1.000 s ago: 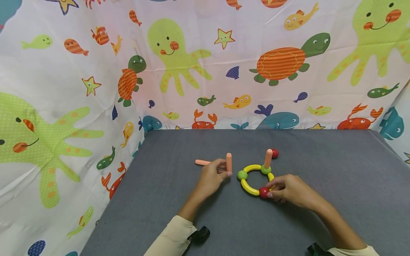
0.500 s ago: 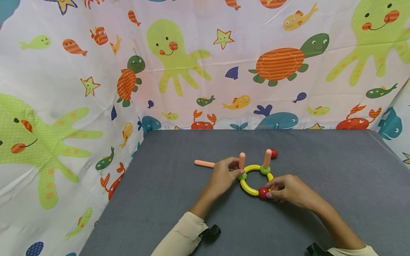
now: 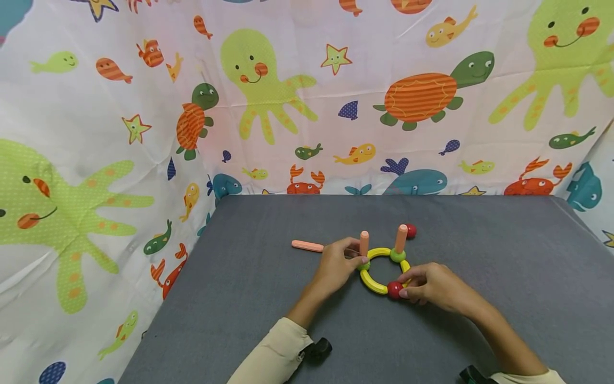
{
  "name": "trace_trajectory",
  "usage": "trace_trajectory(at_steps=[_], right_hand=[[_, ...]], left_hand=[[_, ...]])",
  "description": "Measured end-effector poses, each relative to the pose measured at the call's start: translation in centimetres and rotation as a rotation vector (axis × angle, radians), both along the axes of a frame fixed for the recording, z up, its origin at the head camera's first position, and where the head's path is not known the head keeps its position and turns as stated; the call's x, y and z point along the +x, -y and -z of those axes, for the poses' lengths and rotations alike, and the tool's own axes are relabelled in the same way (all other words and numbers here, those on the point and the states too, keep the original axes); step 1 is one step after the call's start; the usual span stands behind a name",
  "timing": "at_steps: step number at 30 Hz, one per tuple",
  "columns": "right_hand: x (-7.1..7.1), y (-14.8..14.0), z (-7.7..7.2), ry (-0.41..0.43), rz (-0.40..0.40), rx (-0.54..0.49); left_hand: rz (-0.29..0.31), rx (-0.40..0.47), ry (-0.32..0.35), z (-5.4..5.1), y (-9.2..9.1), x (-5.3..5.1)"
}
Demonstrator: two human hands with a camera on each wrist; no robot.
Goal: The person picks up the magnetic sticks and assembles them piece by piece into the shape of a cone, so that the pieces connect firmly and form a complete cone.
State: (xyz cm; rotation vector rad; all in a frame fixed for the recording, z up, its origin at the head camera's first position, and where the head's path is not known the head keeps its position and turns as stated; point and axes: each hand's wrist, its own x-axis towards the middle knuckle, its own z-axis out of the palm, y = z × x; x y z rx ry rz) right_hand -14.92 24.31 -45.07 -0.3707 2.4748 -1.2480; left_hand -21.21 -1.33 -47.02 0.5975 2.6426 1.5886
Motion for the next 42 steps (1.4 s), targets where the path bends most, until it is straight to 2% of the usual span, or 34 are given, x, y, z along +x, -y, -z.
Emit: trace_trajectory(at_steps=[6, 10, 13, 17, 21, 24, 27, 33, 42], right_hand=[[-0.1, 0.0, 0.2, 0.004, -0.01, -0.005], [-0.2, -0.1, 0.1, 0.004, -0.021, 0.004], [-0.3, -0.2, 0.1, -0.013, -0.001, 0.002], [-0.7, -0.2, 0.0, -0.083, 0.083, 0.018], [-1.6, -0.5, -0.1, -0.202, 0.188, 0.099], [-2.5, -0.8, -0.1, -0.273, 0.229, 0.153], [-3.3, -0.8, 0.0, -0.288, 0.228, 0.182], [-4.5, -0.3, 0.7, -0.259, 0.185, 0.188], [-4.9, 0.0, 1.1, -0.261, 0.183, 0.175]], left_hand=[[0.0, -0.022, 0.0, 0.1, 0.0, 0.2], [0.006, -0.058, -0.006, 0.3, 0.1, 0.3], [0.013, -0.103, 0.017, 0.4, 0.3, 0.3], [0.029, -0.155, 0.066, 0.5, 0.5, 0.3], [0.022, -0.178, 0.097, 0.5, 0.4, 0.4], [0.007, -0.183, 0.112, 0.6, 0.2, 0.4], [-0.003, -0.183, 0.119, 0.7, 0.1, 0.4], [-0.008, -0.172, 0.129, 0.8, 0.1, 0.5], [-0.001, -0.2, 0.115, 0.4, 0.1, 0.5]])
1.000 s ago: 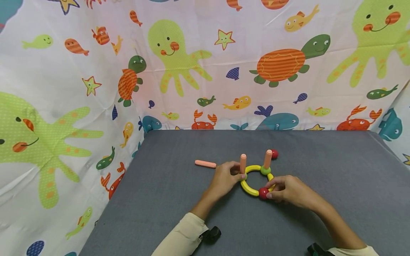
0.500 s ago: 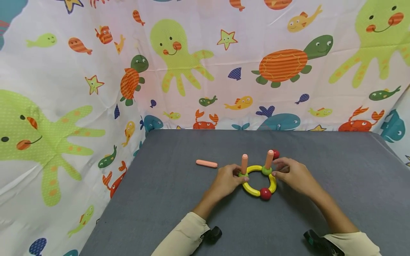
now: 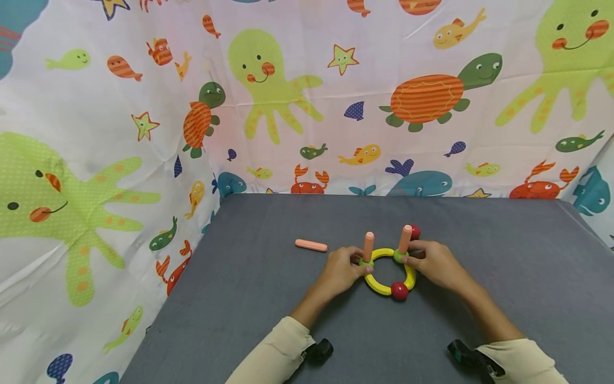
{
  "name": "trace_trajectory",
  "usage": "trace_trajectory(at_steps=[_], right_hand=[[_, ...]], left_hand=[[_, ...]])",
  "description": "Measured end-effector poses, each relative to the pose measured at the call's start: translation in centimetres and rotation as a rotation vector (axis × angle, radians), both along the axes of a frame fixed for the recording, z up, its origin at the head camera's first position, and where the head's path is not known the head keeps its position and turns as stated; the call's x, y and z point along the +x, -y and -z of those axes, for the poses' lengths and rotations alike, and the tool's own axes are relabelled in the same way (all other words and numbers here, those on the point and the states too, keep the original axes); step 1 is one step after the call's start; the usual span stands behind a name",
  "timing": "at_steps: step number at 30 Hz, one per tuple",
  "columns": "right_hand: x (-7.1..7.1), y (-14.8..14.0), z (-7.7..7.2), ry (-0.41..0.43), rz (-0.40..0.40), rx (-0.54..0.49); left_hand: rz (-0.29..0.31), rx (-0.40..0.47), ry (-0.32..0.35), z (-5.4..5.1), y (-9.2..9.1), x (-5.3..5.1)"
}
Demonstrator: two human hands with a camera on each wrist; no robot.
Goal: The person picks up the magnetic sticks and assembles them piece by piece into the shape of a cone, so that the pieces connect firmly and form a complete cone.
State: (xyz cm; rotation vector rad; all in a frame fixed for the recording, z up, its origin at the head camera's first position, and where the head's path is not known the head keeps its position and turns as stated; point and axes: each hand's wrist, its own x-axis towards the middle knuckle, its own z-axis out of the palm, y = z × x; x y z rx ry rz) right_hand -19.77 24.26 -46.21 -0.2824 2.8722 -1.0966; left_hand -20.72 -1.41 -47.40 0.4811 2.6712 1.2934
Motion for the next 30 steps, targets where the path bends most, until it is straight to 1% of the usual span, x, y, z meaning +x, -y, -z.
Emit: trace_trajectory(at_steps=[4, 8, 10, 13, 17, 22, 27, 30], right_hand=[[0.2, -0.3, 0.0, -0.004, 0.001, -0.01], [0.5, -0.7, 0.1, -0.013, -0.002, -0.01], [0.7, -0.9, 0.1, -0.01, -0.002, -0.006], [1.1, -1.2, 0.1, -0.012, -0.007, -0.004], [1.7, -1.5, 0.0, -0.018, -0.017, -0.008], [2.4, -1.7, 0.0, -0.004, -0.02, 0.0], [3.3, -1.8, -0.1, 0.007, -0.026, 0.007], [3.8, -1.9, -0.1, 0.019, -0.038, 0.008]], left_hand=[[0.0, -0.026, -0.006, -0.2, -0.2, 0.0], [-0.016, -0.047, 0.006, -0.4, -0.5, -0.1], [-0.026, -0.049, 0.021, -0.5, -0.6, -0.3], [-0.026, -0.037, 0.026, -0.5, -0.8, -0.7], [-0.002, -0.022, 0.017, -0.3, -1.0, -1.3], [0.018, -0.027, 0.018, -0.1, -1.3, -2.1], [0.034, -0.032, 0.026, -0.3, -1.9, -2.5], [0.042, -0.056, 0.028, -0.6, -2.3, -2.7]])
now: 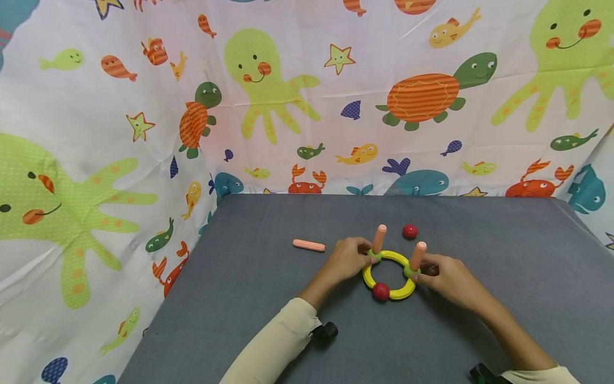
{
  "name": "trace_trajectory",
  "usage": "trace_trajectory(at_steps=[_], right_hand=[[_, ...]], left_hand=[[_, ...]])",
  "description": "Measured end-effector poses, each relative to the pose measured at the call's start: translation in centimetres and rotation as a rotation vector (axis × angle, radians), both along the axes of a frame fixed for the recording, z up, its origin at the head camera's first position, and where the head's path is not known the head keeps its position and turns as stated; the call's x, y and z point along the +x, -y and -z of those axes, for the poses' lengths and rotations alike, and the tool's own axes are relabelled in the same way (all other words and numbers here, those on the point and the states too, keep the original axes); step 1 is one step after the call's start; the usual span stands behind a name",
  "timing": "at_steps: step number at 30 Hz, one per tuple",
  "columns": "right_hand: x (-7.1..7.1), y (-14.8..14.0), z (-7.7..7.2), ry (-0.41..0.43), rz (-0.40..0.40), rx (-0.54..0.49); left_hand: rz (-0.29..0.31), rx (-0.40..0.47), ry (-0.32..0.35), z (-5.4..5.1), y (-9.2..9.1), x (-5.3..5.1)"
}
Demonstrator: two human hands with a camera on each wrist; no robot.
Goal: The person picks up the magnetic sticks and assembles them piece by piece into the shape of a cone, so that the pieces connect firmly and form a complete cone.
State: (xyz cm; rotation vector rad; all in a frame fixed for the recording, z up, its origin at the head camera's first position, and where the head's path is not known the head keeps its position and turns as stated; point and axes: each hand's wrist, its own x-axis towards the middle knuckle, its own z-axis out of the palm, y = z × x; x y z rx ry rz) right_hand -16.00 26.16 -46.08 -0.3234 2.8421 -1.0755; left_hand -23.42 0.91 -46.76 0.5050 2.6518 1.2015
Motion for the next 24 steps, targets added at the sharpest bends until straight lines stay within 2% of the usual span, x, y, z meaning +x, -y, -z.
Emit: trace_trajectory(at_steps=[5, 11, 16, 24], right_hand=[[0.5, -0.2, -0.2, 0.028, -0.025, 0.013], [1.0, -0.1, -0.3, 0.012, -0.039, 0.006], [1.2, -0.1, -0.5, 0.025, -0.052, -0.009], [1.0, 0.2, -1.0, 0.111, -0.094, -0.018]], left_hand=[[0.029, -0.047, -0.024, -0.3, -0.7, -0.3], [0.034, 0.004, -0.067, -0.2, -1.2, -0.6], [0.038, 0.005, -0.056, -0.1, -1.6, -0.8], [0.076, 0.0, -0.042, 0.0, -2.3, -1.3]])
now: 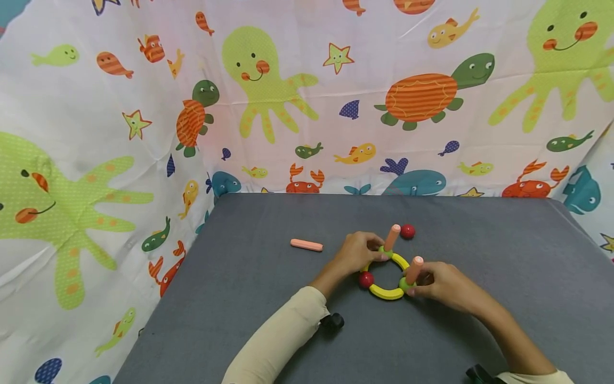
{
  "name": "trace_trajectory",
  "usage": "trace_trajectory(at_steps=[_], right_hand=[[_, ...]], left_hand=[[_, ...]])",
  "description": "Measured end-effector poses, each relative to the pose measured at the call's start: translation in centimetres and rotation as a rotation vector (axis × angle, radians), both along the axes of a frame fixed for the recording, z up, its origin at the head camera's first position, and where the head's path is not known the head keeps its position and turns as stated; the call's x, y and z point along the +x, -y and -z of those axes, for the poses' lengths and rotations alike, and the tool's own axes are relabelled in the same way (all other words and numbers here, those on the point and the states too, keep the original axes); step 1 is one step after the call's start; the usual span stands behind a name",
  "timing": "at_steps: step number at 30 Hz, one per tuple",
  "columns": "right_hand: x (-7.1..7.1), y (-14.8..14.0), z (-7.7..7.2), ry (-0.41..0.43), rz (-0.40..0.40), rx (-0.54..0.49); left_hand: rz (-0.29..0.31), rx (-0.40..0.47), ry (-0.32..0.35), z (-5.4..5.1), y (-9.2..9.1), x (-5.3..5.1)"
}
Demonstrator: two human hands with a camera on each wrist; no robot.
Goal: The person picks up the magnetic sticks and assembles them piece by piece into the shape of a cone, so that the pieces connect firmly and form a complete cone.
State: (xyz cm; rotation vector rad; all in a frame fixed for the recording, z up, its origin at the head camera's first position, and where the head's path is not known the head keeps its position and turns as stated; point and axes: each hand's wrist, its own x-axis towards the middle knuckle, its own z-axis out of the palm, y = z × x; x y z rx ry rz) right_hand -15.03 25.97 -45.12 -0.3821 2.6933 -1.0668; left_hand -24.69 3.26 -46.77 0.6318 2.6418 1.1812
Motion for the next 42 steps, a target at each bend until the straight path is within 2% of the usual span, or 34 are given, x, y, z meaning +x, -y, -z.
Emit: trace_trajectory(at_steps=[3, 11, 20, 28, 35, 42], right_hand=[[-0.1, 0.1, -0.1, 0.016, -0.037, -0.026], [-0.2, 0.7, -0.3, 0.129, -0.042, -0.093], [-0.3, 0.7, -0.1, 0.153, -0.029, -0.093], [-0.4, 0.5, -0.1, 0.177, -0.072, -0.13], [-0.3, 0.3, 0.1, 0.171, -0.063, -0.135], [-0.4, 0.0, 0.3, 0.155, -0.072, -0.134]], left_hand=[[0.022, 0.005, 0.003, -0.1, -0.2, -0.2], [0.092, 0.017, 0.0, 0.6, -0.5, -0.9], [0.102, 0.075, -0.024, 1.1, 0.2, -0.7], [0.035, 0.228, -0.025, 1.0, 2.4, 0.2], [-0.028, 0.292, -0.045, 0.4, 5.1, 1.6], [-0.103, 0.374, -0.005, -0.2, 7.2, 2.6]])
